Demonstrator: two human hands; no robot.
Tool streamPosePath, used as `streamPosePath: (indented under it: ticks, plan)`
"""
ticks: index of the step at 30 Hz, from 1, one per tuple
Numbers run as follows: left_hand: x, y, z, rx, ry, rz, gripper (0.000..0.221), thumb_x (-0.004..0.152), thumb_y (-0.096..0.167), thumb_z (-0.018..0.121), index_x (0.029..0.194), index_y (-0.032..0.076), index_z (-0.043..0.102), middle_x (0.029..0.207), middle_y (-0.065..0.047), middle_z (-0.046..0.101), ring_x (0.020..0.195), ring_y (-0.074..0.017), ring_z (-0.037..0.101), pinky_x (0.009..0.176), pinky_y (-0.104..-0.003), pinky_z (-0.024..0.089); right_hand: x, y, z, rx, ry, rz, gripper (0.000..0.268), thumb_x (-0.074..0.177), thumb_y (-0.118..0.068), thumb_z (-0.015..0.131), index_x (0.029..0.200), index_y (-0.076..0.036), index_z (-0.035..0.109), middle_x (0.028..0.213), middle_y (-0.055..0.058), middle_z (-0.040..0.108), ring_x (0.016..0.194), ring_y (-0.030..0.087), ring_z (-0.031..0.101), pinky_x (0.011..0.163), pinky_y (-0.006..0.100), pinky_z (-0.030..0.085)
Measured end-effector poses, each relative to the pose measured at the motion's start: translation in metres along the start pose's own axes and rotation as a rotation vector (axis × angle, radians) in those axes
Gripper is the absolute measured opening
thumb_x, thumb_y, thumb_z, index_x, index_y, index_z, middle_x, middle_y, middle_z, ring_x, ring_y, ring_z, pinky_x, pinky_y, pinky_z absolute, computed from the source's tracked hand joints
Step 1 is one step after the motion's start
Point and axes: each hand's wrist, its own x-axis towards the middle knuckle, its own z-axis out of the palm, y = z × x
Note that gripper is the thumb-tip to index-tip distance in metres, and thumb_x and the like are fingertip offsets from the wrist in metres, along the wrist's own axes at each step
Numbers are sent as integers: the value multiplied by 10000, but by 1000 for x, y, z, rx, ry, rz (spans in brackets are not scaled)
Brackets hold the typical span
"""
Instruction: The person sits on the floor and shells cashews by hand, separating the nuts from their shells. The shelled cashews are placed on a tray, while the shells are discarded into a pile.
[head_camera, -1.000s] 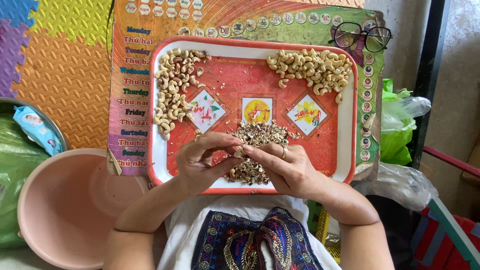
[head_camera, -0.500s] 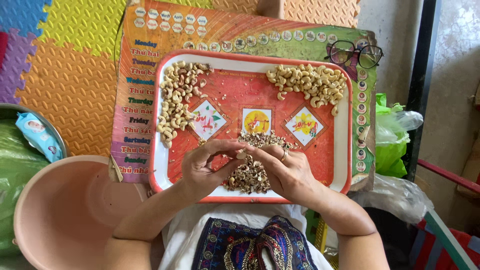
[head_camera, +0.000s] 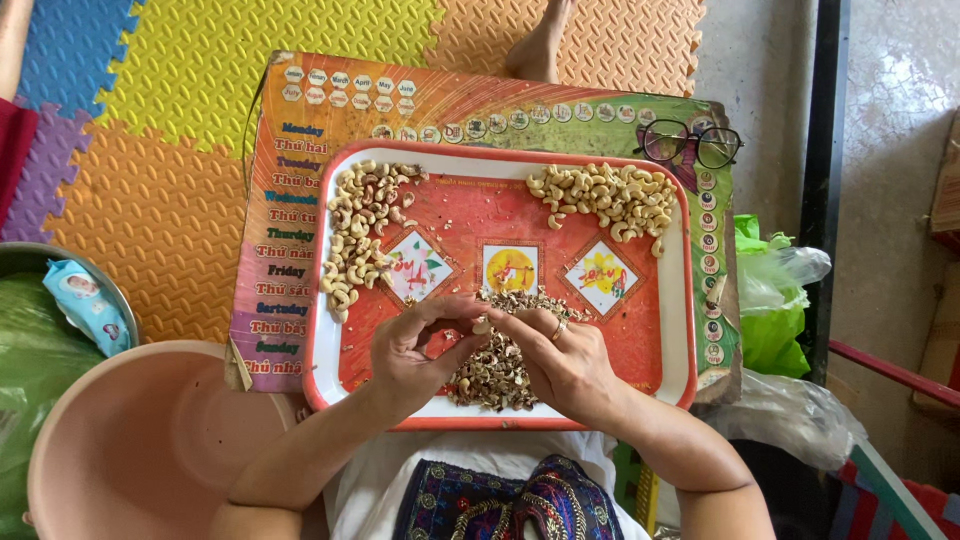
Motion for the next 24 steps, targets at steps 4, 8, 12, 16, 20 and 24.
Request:
streamPosePath:
  ticks: [4,8,12,16,20,24]
  plan:
    - [1,3,-1,-18,-32,-1,461,718,-130,852,1152,-29,736,1016,-173,811,823,-191,778,788,-350,661,-4,7,4,174,81,102,460,891,122,485,1303,35,669,787,143,685,466,221,580,398,320,509]
    - [4,5,2,-8,-1,32,436,728,-123,853,1137,-29,733,1021,-166,813,835,-177,772,782,-337,662,-5,14,-2,221,71,111,454,903,101,513,1336,48,640,769,121,706,455,220,545,406,313,482]
    - [1,-1,1,-7,17,36,474,714,-118,869,1157,-32,726,1014,-161,807,830,-185,764,786,-331,662,8,-4,-7,168,8,43,388,911,56,565,1282,35,678,828,142,714,515,275,648,441,334,542]
    - [-2,-1,0,3,23,24,461,722,-116,868,1152,-33,726,1013,-153,806,840,-183,766,794,-338,660,-2,3,-2,169,-17,47,400,921,54,548,1299,31,680,837,150,719,540,316,683,464,356,567]
    - [-1,-2,-2,-9,16,7,446,727,-105,870,1142,-19,734,1005,-143,804,832,-167,760,799,-337,660,1,3,-1,145,-22,30,424,927,61,518,1319,20,675,856,152,712,572,315,694,487,371,577]
    - [-1,-4,-3,-9,-6,3,458,733,-113,859,1161,-9,732,1013,-151,802,835,-165,762,806,-328,657,0,2,0,21,-33,4,445,922,61,494,1319,-5,682,907,145,715,572,300,687,485,362,568]
